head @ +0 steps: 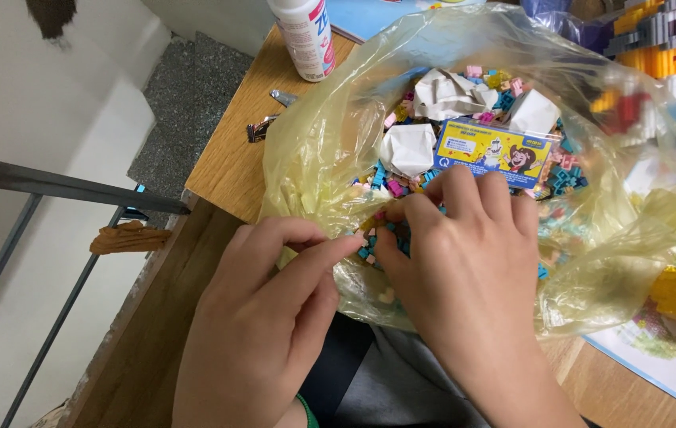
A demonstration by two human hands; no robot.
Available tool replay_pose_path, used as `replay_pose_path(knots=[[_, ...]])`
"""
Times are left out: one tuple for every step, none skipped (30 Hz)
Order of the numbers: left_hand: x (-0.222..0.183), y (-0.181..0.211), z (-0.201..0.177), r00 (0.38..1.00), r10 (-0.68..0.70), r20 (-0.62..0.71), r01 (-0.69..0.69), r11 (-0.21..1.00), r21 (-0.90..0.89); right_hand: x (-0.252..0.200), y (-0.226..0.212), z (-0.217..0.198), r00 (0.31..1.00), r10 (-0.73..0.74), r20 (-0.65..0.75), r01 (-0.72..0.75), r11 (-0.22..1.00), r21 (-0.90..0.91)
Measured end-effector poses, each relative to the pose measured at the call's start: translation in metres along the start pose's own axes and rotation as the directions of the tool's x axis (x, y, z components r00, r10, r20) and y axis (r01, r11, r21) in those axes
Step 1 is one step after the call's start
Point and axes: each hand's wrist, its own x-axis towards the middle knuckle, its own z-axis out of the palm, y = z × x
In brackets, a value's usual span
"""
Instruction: The person sorts small colorful toy bricks from a plastic bag and attaches them to a partially built yellow and pink structure by following a diagram on a sheet of paper.
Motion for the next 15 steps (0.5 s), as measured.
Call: replay_pose_path(knots=[[0.0,0.0,0.0,1.0,0.004,-0.002,-0.004,1.0,-0.002,0.001,0.0,0.002,0.999,-0.02,-0.027,0.02,1.0,-0.003],[0.0,0.0,0.0,1.0,0.006,-0.004,-0.006,1.0,-0.002,0.0,0.002,0.003,0.999,-0.02,-0.029,0.02,1.0,-0.004],[0.0,-0.001,0.0,1.0,0.009,-0.002,-0.009,1.0,0.004,-0.001,0.004,0.003,0.999,-0.019,-0.037,0.02,0.999,0.026],[0.0,-0.001,0.0,1.0,0.009,0.001,-0.009,1.0,0.009,-0.002,0.005,0.004,0.999,-0.02,-0.042,0.022,0.998,0.057],[0.0,-0.001,0.001,1.0,0.008,-0.001,-0.008,1.0,0.009,-0.002,0.005,0.003,0.999,-0.021,-0.042,0.024,0.998,0.057],[0.0,-0.001,0.001,1.0,0.009,0.003,-0.009,1.0,0.011,-0.002,0.006,0.002,0.999,-0.024,-0.031,0.027,0.993,0.114],[0.001,-0.001,0.001,1.0,0.01,0.007,-0.01,1.0,0.013,-0.003,0.006,0.001,0.999,-0.027,-0.019,0.03,0.985,0.171],[0.001,-0.001,0.002,1.0,0.01,0.008,-0.01,1.0,0.013,-0.003,0.005,0.003,0.999,-0.026,-0.019,0.029,0.985,0.171],[0.0,-0.001,0.002,1.0,0.021,0.005,-0.021,1.0,0.015,-0.004,0.005,0.005,0.999,-0.015,-0.035,0.021,0.984,0.178],[0.0,-0.001,0.003,1.0,0.031,0.003,-0.031,0.999,0.017,-0.005,0.004,0.006,0.999,-0.005,-0.05,0.014,0.983,0.185],[0.0,-0.001,0.003,0.999,0.032,0.004,-0.032,0.999,0.016,-0.006,0.006,0.005,0.999,-0.003,-0.05,0.012,0.983,0.184],[0.0,-0.001,0.003,0.999,0.033,0.003,-0.033,0.999,0.021,-0.007,0.007,0.004,0.998,-0.015,-0.069,0.031,0.971,0.236],[0.0,-0.001,0.003,0.999,0.033,0.003,-0.033,0.999,0.026,-0.007,0.008,0.003,0.996,-0.025,-0.089,0.05,0.957,0.287],[0.001,-0.001,0.003,0.999,0.034,0.003,-0.034,0.999,0.025,-0.009,0.009,0.0,0.996,-0.025,-0.09,0.049,0.957,0.286],[0.001,-0.001,0.003,0.999,0.034,0.009,-0.035,0.999,0.021,-0.011,0.009,-0.004,0.991,-0.02,-0.136,0.063,0.946,0.318]])
